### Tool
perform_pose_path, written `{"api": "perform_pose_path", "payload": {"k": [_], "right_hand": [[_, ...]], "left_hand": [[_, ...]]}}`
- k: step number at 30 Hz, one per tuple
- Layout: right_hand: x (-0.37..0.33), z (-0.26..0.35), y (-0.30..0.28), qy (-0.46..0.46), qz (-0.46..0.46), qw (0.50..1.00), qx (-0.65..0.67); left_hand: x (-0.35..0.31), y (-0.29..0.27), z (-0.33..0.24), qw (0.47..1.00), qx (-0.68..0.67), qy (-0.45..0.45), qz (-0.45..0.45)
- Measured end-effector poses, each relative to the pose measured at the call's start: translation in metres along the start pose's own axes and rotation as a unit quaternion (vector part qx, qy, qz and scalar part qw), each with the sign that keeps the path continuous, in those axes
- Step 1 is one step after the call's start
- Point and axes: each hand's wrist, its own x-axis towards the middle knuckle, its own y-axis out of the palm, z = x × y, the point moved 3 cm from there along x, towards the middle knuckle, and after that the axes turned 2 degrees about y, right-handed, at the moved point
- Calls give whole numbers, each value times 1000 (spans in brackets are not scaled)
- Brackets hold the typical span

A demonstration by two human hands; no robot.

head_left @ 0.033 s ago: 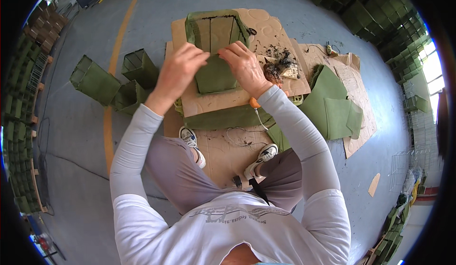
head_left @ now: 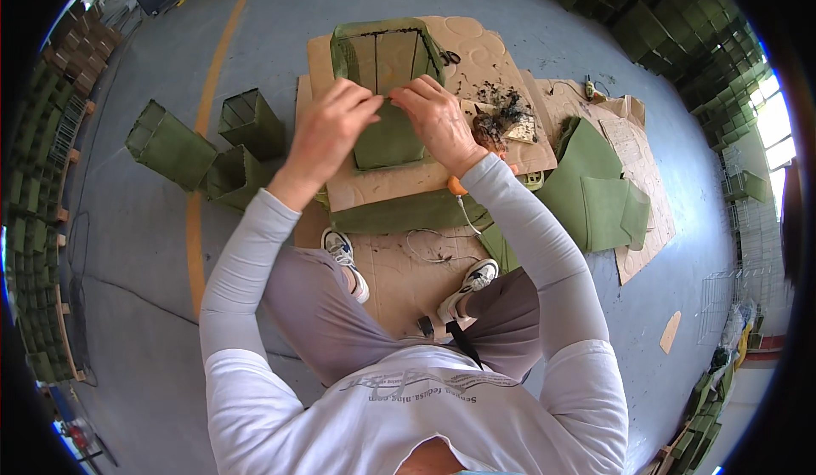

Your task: The person sits on the floor and uses a hot glue gun to apply adhesive to the edges of green fabric-covered cardboard pieces. They press the glued edges together to form a box shape, repeating the process to secure the seams and assemble the structure.

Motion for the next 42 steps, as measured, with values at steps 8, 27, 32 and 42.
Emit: {"api": "perform_pose_path", "payload": {"k": [8,27,32,42], "right_hand": [[22,-9,-3,91,83,990,62],[-53,15,-39,-11,-64,997,42],[-43,13,-38,-33,-25,998,40],[14,8,-48,-123,297,947,-20]], "left_hand": [[20,23,27,989,-127,-24,75],[-12,6,-29,993,-84,13,-83],[-11,17,-29,990,-112,12,-85],[1,12,-2,983,-173,32,43]]}}
